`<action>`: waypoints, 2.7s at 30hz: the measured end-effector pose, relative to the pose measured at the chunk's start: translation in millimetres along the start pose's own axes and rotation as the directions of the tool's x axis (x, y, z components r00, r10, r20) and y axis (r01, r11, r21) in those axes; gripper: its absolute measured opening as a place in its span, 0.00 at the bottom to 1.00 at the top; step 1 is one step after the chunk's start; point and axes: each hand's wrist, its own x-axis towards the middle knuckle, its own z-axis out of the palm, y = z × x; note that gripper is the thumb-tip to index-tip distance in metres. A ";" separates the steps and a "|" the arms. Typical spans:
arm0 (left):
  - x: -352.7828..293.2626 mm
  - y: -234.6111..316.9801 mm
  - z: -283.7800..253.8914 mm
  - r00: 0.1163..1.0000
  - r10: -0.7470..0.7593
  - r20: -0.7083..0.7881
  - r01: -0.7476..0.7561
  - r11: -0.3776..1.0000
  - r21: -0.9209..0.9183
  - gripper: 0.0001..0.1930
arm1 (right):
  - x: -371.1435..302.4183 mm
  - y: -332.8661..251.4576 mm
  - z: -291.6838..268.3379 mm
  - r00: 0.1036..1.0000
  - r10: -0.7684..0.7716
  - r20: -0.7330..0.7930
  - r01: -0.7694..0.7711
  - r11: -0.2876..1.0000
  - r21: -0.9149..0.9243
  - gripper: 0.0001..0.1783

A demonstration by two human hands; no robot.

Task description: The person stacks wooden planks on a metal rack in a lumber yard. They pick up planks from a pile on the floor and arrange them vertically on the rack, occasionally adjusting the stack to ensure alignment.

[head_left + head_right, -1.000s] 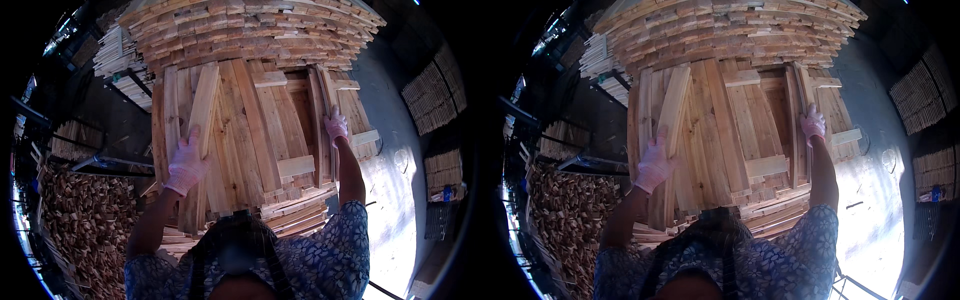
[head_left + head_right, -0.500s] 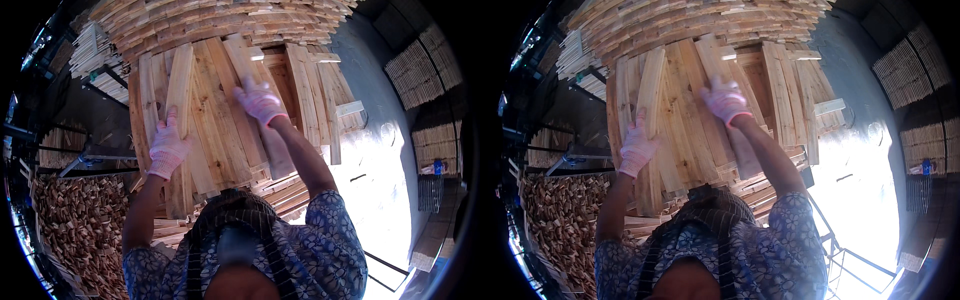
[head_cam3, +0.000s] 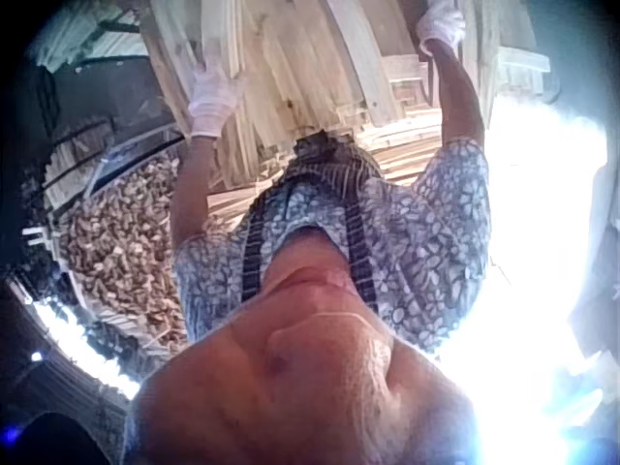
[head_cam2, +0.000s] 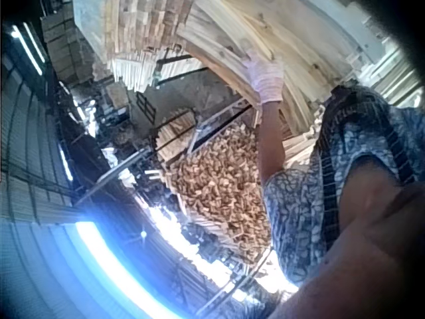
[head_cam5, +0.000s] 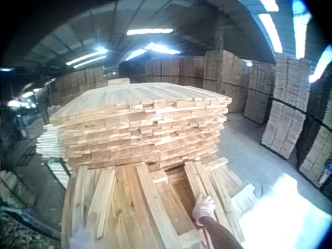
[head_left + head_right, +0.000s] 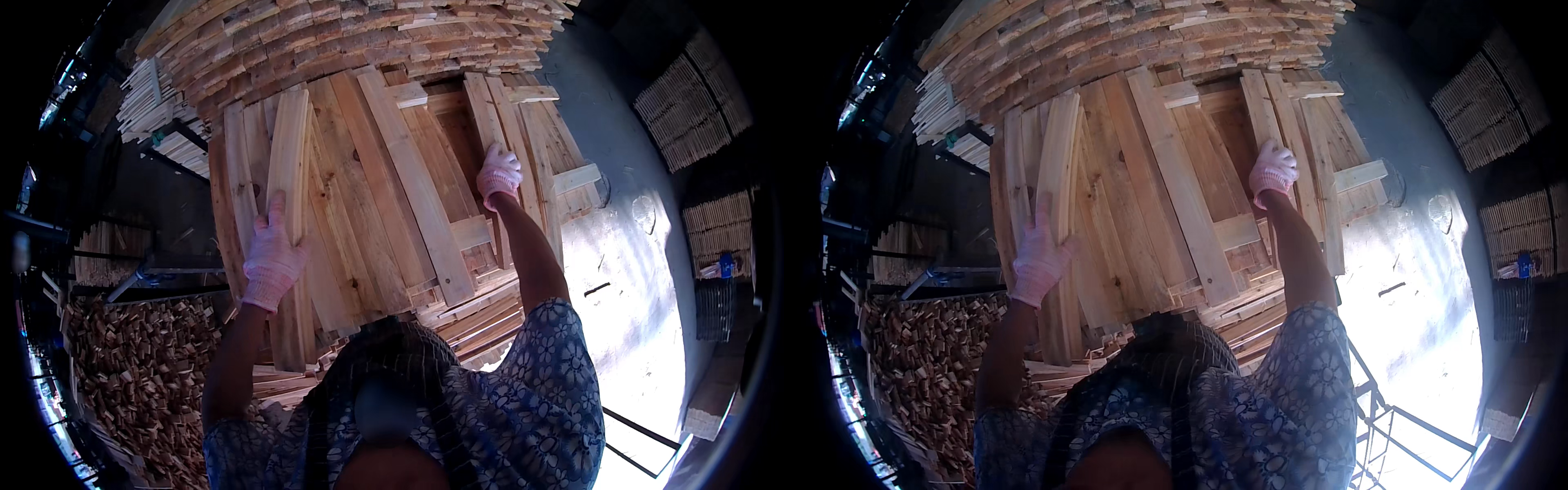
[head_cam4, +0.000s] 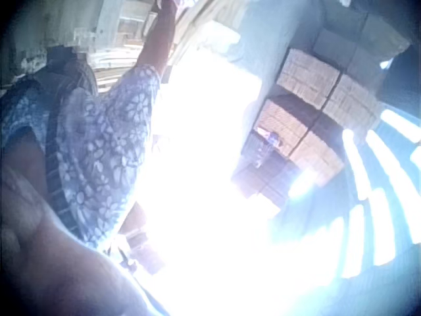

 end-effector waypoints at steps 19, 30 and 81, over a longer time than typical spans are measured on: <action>3.7 5.0 -9.7 0.998 -0.041 0.056 0.041 0.999 -0.006 0.49 | -21.8 12.7 -108.1 0.628 -0.631 0.455 -0.429 0.207 0.879 0.46; 2.0 6.8 -5.7 0.998 -0.022 0.063 0.018 0.998 0.060 0.48 | -45.2 -13.6 -82.5 0.727 -0.579 0.369 -0.351 0.148 0.925 0.47; -9.1 -117.6 -55.1 0.960 -0.029 -0.278 -0.258 0.292 -0.921 0.49 | -15.0 -17.3 -99.1 0.754 -0.644 0.130 0.247 0.461 0.852 0.35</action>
